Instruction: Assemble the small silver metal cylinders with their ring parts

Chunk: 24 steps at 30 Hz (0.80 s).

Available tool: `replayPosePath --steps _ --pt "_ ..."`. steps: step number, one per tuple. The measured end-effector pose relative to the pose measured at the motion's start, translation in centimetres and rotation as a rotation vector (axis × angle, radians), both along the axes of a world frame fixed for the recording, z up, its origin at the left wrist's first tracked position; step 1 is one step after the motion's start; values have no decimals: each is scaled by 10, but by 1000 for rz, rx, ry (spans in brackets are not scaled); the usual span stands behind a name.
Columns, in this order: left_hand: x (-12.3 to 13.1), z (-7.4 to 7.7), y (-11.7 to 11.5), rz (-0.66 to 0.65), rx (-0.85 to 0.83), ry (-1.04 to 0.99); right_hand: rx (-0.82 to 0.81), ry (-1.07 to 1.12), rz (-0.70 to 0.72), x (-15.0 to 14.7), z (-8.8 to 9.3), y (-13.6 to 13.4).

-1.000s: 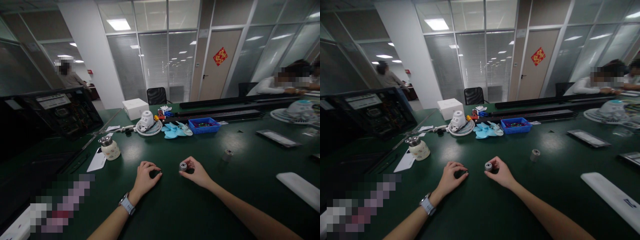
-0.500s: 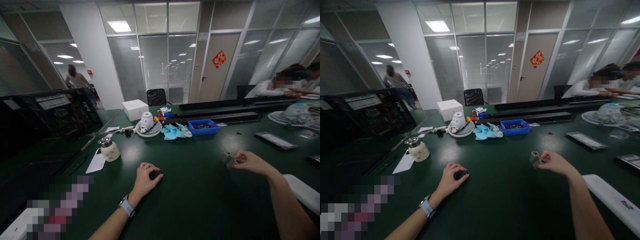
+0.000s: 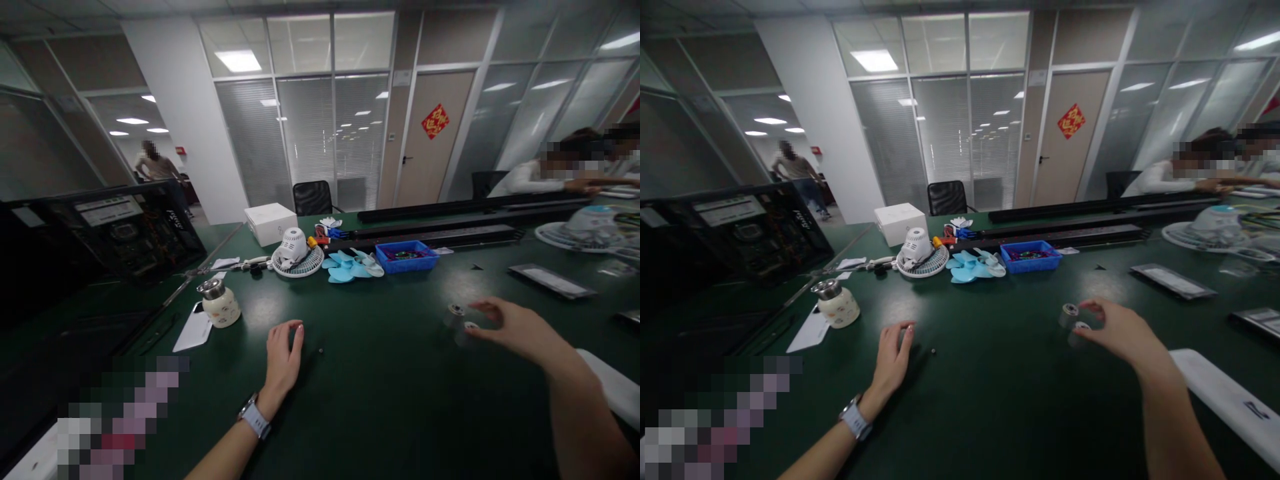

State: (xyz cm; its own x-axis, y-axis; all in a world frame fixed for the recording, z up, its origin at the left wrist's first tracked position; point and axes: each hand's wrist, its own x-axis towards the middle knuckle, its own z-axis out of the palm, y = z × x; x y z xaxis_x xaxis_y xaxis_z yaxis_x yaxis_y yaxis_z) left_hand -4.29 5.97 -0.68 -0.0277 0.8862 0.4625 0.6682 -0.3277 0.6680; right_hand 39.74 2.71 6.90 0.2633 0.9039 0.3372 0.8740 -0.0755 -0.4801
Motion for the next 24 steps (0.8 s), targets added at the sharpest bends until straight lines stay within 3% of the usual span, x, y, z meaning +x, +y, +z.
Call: replayPosePath --steps 1,3,6,8,11,14,18,22,24 --pt "0 -1 1 21 8 -10 35 -10 46 -22 6 -3" --pt "-1 -2 2 53 11 -25 35 58 284 -79 13 -5" --pt "-1 -3 4 93 11 -41 -156 191 696 -169 -1 3" --pt "-1 -4 4 116 29 -44 -272 190 788 -210 -22 14" --pt "-1 -5 5 127 39 -40 -278 120 746 -240 -50 28" --pt "-1 -7 5 118 38 -34 -233 67 683 -249 -63 34" --pt "-1 -8 6 119 35 -25 -199 106 670 -236 -52 30" --pt "-2 -7 6 112 20 -17 -3 155 541 -163 -22 16" --pt "-3 -8 6 109 12 -15 141 108 350 -109 -11 6"
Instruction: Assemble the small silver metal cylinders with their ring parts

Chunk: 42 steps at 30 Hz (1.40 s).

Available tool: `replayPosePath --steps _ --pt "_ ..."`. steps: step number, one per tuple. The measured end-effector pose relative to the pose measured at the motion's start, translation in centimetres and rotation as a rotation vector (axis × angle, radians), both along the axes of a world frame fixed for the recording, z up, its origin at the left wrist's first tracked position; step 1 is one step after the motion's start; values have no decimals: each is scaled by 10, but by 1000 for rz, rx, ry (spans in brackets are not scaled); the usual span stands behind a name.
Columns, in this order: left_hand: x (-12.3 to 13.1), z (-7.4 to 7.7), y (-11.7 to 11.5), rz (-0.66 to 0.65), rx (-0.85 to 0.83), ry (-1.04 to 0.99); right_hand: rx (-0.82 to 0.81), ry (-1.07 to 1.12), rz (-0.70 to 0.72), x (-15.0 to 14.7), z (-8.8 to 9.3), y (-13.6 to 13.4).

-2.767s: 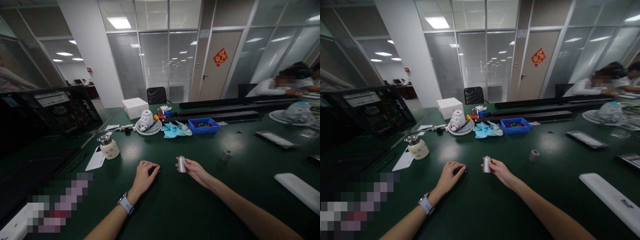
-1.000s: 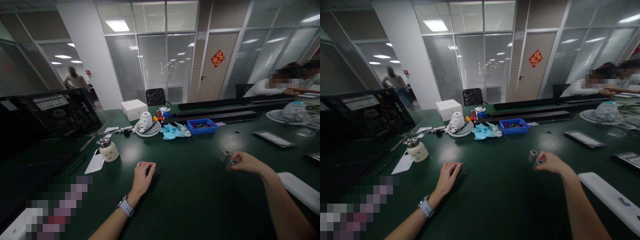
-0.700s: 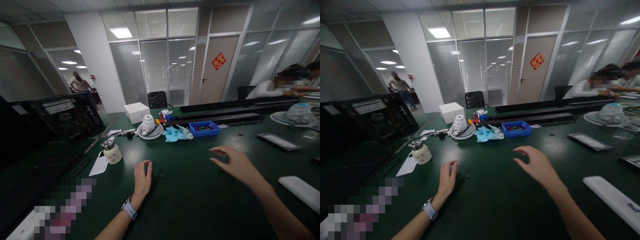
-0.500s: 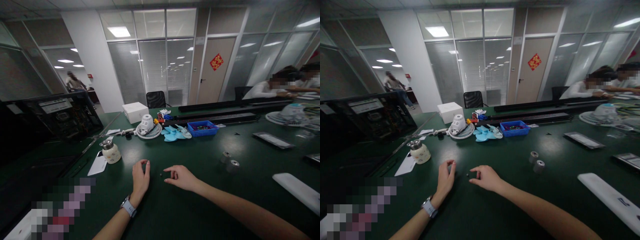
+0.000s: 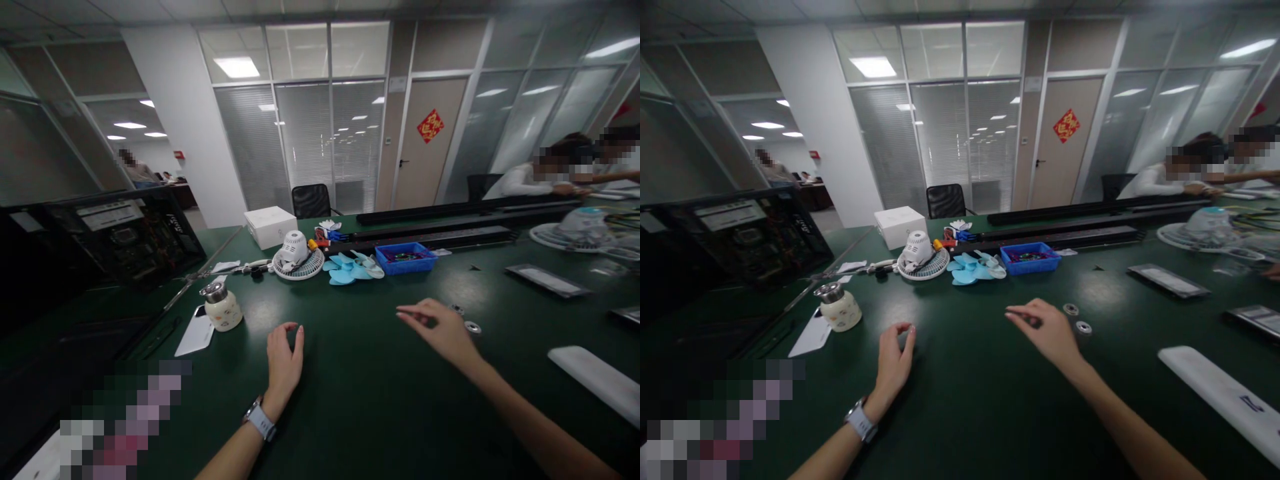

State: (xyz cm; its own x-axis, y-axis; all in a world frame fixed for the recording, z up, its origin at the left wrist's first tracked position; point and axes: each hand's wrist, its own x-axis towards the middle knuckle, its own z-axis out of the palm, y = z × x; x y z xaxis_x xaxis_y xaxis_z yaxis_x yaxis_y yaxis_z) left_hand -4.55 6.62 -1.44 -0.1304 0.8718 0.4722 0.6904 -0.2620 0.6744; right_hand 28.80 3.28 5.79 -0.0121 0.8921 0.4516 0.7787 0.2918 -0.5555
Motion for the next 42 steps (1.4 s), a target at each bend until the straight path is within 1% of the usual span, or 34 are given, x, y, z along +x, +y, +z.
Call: replayPosePath --steps 2,3,5,6,8,10,12,20,23,26,29,31,34,36,38,40,42 --pt "0 -1 1 1 -4 -2 53 14 -227 52 1 -10" --pt "-1 -2 2 3 -6 -4 53 23 -298 73 -2 -15" --pt "-1 -3 3 4 -12 -6 33 42 -376 105 -14 -21" --pt "-1 -4 3 4 -15 -5 21 47 -390 115 -21 -23" --pt "-1 -4 2 -2 -22 0 -13 43 -402 125 -34 -24" --pt "-1 -3 2 -7 -25 6 -59 33 -407 128 -42 -23" --pt "-1 -2 1 -7 -21 10 -90 30 -409 129 -46 -23" --pt "0 -4 2 -13 -14 11 -100 86 -413 131 -48 -26" --pt "-1 -5 2 -11 -19 22 -103 47 -414 131 -49 -25" --pt "-1 -6 2 -13 -25 27 -156 -13 -434 133 -49 -23" --pt "-1 -7 3 -17 -24 28 -210 -19 -431 136 -48 -21" --pt "0 -7 3 -18 -19 25 -189 -42 -431 135 -44 -19" --pt "0 -6 2 -23 -10 17 -146 -163 -478 128 -31 -12" --pt "1 -5 2 -28 -8 16 -218 -251 -535 120 -21 -3" --pt "1 -4 1 -30 -7 16 -357 -297 -586 114 -14 7" --pt "2 -4 1 -35 -6 15 -488 -302 -595 111 -11 17" --pt "2 -5 1 -43 -6 14 -567 -290 -563 110 -14 25"
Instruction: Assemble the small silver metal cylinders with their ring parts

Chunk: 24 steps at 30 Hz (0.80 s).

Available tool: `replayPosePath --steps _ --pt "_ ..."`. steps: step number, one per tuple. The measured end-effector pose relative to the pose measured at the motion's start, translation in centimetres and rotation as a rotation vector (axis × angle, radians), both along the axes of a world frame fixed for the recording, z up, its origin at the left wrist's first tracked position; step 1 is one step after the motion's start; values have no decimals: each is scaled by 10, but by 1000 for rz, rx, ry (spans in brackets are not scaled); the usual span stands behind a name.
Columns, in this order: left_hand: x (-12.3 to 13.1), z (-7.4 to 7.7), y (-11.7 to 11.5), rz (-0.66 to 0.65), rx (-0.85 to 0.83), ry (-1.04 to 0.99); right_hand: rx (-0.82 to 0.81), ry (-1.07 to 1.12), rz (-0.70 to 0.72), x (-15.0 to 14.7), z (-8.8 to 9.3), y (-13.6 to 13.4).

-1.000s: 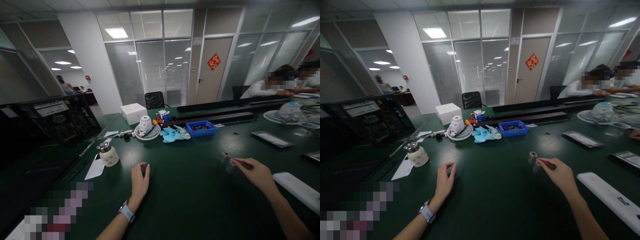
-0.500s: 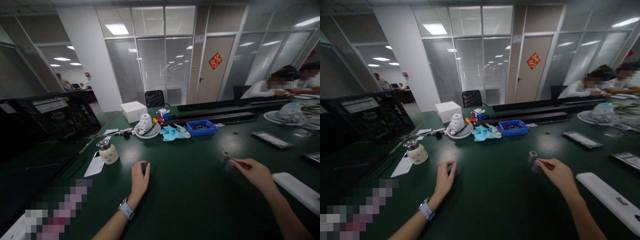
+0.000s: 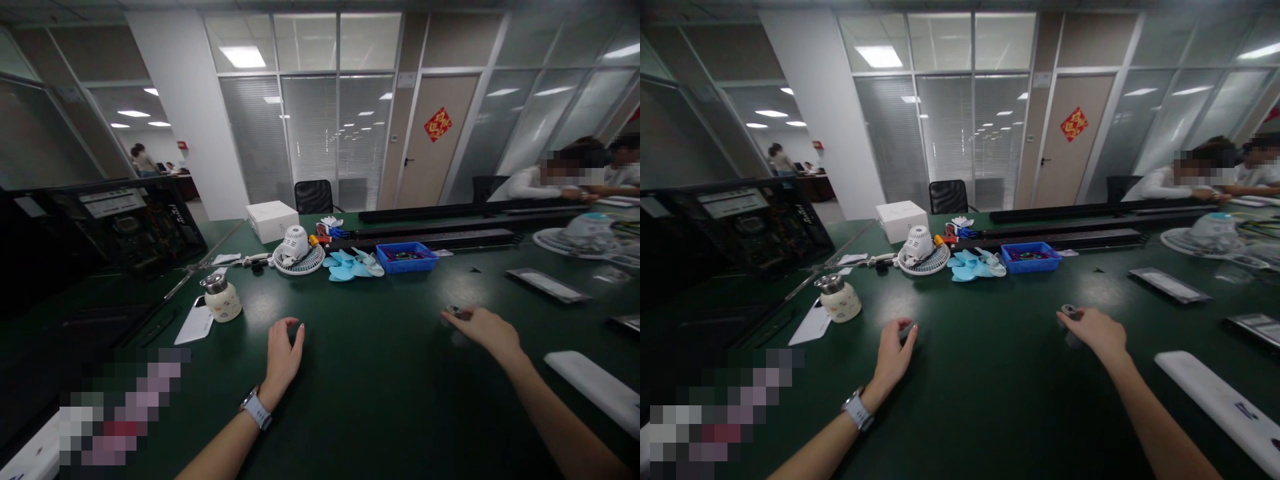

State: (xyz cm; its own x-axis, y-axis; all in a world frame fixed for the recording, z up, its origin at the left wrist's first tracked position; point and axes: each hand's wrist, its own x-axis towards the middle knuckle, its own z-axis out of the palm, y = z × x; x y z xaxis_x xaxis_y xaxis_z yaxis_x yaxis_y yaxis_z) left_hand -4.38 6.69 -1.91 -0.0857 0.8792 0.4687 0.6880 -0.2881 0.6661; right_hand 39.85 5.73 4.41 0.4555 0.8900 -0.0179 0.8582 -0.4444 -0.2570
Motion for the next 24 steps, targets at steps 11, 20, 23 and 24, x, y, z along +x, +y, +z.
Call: replayPosePath --steps 11,20,23,24 --pt "0 1 0 -5 18 9 343 -153 42 -35 18 -10" --pt "13 16 -16 -252 -6 -84 276 961 833 -187 -18 -17" --pt "20 21 -25 -399 -60 -125 179 995 954 -210 -36 -24" --pt "22 23 -27 -451 -77 -137 172 985 970 -214 -39 -26"
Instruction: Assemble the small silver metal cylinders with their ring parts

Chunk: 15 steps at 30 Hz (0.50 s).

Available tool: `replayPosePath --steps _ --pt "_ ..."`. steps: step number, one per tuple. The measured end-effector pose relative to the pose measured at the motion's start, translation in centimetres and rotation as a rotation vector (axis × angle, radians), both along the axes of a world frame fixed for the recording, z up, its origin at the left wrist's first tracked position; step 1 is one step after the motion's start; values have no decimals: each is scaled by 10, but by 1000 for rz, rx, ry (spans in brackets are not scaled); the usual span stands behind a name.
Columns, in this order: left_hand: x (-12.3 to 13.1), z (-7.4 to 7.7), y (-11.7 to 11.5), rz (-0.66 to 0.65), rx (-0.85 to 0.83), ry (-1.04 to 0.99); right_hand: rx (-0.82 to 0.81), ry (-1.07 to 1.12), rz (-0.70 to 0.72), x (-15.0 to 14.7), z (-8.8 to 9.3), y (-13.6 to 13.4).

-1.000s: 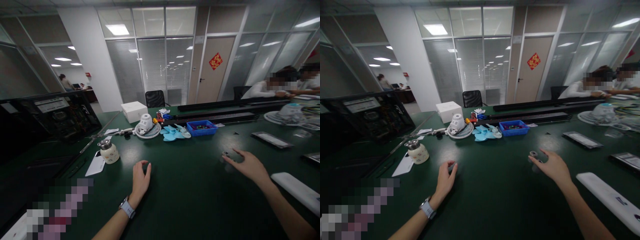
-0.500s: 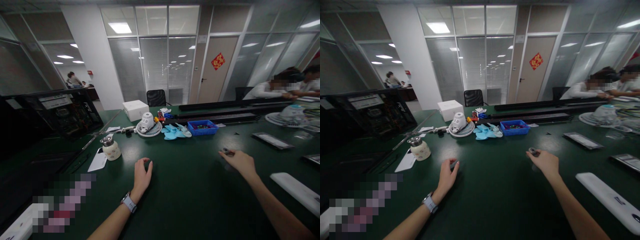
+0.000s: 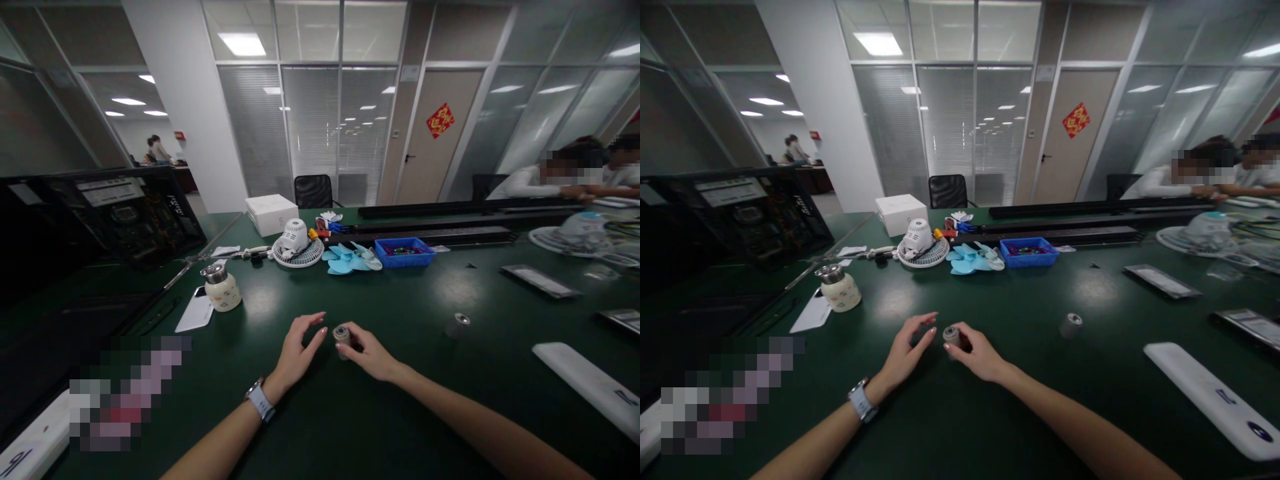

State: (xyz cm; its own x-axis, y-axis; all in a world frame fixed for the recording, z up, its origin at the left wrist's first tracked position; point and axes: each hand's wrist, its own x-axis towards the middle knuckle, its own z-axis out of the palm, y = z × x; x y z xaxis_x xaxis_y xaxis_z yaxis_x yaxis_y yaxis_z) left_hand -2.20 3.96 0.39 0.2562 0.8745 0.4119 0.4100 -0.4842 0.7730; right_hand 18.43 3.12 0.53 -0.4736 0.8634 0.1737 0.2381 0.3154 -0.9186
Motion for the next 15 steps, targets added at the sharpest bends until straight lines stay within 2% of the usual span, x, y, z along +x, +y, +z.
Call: replayPosePath --steps 4,9,15 --pt "3 3 -4 -124 -27 -56 6 3 19 -7 -2 -1" --pt "1 3 0 -138 -71 -81 17 -15 37 -8 -1 0" --pt "-1 4 0 -170 -127 -96 123 -81 12 -3 -8 3"
